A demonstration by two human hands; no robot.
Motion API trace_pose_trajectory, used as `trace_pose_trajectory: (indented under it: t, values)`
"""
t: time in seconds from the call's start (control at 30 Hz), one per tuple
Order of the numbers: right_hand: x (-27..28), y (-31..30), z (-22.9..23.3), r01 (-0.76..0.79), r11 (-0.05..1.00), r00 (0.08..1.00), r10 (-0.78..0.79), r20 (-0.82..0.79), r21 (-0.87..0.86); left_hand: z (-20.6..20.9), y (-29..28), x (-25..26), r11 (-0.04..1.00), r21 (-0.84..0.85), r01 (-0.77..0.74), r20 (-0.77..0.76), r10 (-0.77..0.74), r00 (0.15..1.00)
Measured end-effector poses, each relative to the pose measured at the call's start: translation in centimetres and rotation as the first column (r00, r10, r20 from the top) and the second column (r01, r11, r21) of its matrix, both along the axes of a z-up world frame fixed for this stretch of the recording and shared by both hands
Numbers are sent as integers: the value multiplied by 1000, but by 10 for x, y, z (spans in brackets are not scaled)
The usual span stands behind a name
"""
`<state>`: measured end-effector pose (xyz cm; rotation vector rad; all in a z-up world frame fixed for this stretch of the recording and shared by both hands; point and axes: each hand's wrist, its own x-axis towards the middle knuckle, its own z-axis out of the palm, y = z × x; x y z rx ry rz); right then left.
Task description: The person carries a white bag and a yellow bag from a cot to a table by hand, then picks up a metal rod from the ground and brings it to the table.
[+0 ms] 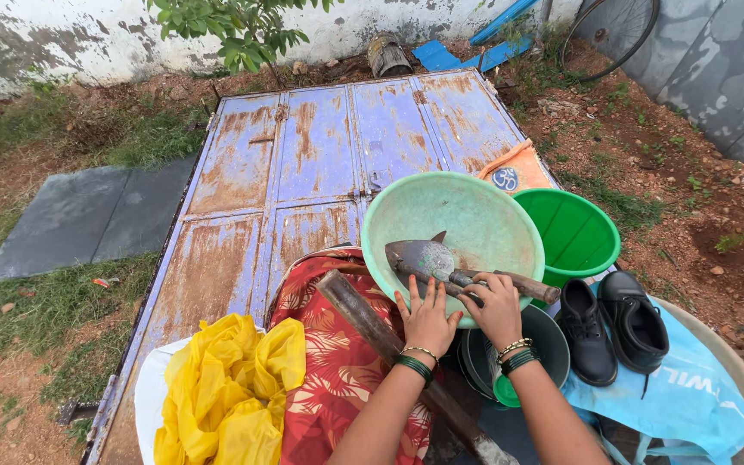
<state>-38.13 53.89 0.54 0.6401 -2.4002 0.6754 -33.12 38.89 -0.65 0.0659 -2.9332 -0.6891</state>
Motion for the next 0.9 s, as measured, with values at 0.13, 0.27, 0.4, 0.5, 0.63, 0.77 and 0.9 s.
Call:
trace_pose_trajectory:
  t: [0.13,0.27,0.4,0.5,0.63,0.77,0.9]
  values:
    - [10,-4,-2,81,997,997,-81,10,0,1,0,1,1000,-12,3,9,-2,1000]
    - [29,-6,-9,158,987,987,-158,1,-41,-6,0,3,1000,-7,5,-26,-5,1000]
    - [43,-5,-19,170,980,985,-168,25,-107,-17,2,5,997,-76,15,-118,-24,993]
    - [47,-4,-26,159,983,987,-157,30,-87,-23,9,11,996,-91,21,-141,-34,989]
    - [49,1,-33,144,986,988,-139,64,-83,-23,16,21,995,-97,30,-158,-45,986]
    - [54,5,-40,132,989,988,-127,89,-61,-23,20,30,996,-66,56,-132,-65,989]
    - [67,2,-43,141,987,984,-132,120,-76,-24,21,36,996,-57,73,-171,-81,982]
